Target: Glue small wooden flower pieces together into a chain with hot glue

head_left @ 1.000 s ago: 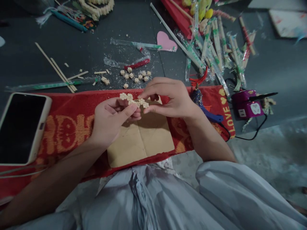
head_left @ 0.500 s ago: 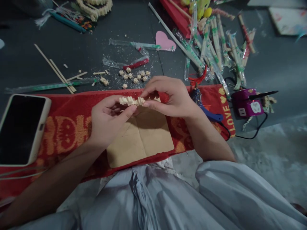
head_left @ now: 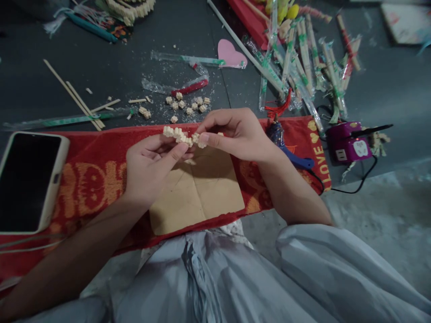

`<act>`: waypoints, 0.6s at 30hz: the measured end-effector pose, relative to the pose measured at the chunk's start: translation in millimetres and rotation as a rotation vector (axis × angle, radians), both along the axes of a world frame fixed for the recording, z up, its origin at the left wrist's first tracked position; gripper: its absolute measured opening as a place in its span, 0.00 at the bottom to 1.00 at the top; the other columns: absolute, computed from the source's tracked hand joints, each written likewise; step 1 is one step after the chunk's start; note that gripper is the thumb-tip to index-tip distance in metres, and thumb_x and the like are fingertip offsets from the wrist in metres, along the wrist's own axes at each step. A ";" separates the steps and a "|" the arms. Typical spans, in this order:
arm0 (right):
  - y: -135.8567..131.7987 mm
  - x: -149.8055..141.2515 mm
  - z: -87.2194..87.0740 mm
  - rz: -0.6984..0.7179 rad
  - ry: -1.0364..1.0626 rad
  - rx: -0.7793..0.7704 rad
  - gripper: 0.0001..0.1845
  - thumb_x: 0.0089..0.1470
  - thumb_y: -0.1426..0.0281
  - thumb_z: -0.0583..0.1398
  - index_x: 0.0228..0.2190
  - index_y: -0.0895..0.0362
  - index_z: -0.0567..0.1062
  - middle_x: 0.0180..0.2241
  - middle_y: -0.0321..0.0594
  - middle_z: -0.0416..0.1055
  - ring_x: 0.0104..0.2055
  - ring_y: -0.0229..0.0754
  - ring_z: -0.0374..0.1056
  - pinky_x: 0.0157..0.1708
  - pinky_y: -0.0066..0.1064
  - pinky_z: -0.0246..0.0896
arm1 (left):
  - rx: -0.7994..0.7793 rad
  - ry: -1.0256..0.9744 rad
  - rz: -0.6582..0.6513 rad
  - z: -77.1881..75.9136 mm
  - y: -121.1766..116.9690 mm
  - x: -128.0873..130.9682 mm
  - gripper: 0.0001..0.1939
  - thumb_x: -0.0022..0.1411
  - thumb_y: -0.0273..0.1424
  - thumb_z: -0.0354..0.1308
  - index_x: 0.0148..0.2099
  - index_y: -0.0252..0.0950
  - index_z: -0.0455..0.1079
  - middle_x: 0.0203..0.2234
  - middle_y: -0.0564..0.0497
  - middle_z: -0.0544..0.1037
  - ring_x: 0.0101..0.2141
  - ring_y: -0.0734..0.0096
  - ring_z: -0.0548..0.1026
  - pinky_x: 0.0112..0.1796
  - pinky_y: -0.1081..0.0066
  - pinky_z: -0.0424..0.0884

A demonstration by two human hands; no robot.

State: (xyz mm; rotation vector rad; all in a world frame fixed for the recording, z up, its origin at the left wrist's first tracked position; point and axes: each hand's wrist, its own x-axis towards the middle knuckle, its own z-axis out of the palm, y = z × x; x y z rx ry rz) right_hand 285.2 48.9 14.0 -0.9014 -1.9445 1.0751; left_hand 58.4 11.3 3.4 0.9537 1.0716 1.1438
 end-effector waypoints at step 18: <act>10.5 -6.7 -17.1 -0.009 0.131 0.051 0.30 0.71 0.42 0.70 0.36 0.57 0.88 0.33 0.38 0.81 0.35 0.35 0.70 0.41 0.31 0.70 | -0.365 -0.250 0.023 10.3 5.9 7.2 0.10 0.66 0.19 0.75 0.34 0.36 0.82 0.32 0.52 0.88 0.35 0.72 0.89 0.42 0.78 0.87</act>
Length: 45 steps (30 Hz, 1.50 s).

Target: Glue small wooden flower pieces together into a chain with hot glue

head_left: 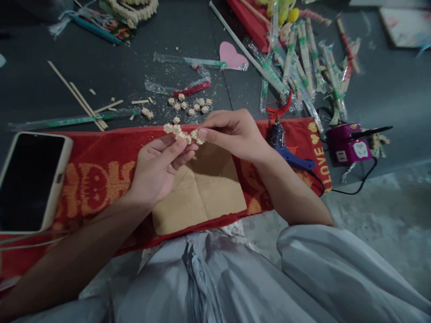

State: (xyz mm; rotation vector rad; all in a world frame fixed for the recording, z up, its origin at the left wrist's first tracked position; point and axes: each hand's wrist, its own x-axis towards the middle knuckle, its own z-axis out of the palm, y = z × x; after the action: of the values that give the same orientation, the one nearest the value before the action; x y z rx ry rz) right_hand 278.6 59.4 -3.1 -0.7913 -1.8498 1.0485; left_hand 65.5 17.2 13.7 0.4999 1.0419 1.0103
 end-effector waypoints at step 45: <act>-104.7 158.0 48.3 -0.440 -1.235 -0.183 0.17 0.63 0.66 0.60 0.48 0.58 0.83 0.47 0.58 0.85 0.49 0.61 0.81 0.51 0.47 0.74 | 0.171 0.098 0.046 -38.1 12.8 -6.9 0.10 0.63 0.26 0.82 0.35 0.43 0.84 0.37 0.52 0.90 0.42 0.66 0.91 0.47 0.73 0.91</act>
State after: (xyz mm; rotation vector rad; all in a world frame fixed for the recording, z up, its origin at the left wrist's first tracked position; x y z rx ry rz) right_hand 436.5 -45.3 45.2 -2.1685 -2.3244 0.4031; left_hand 58.6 30.0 -24.5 0.6734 1.0623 1.1312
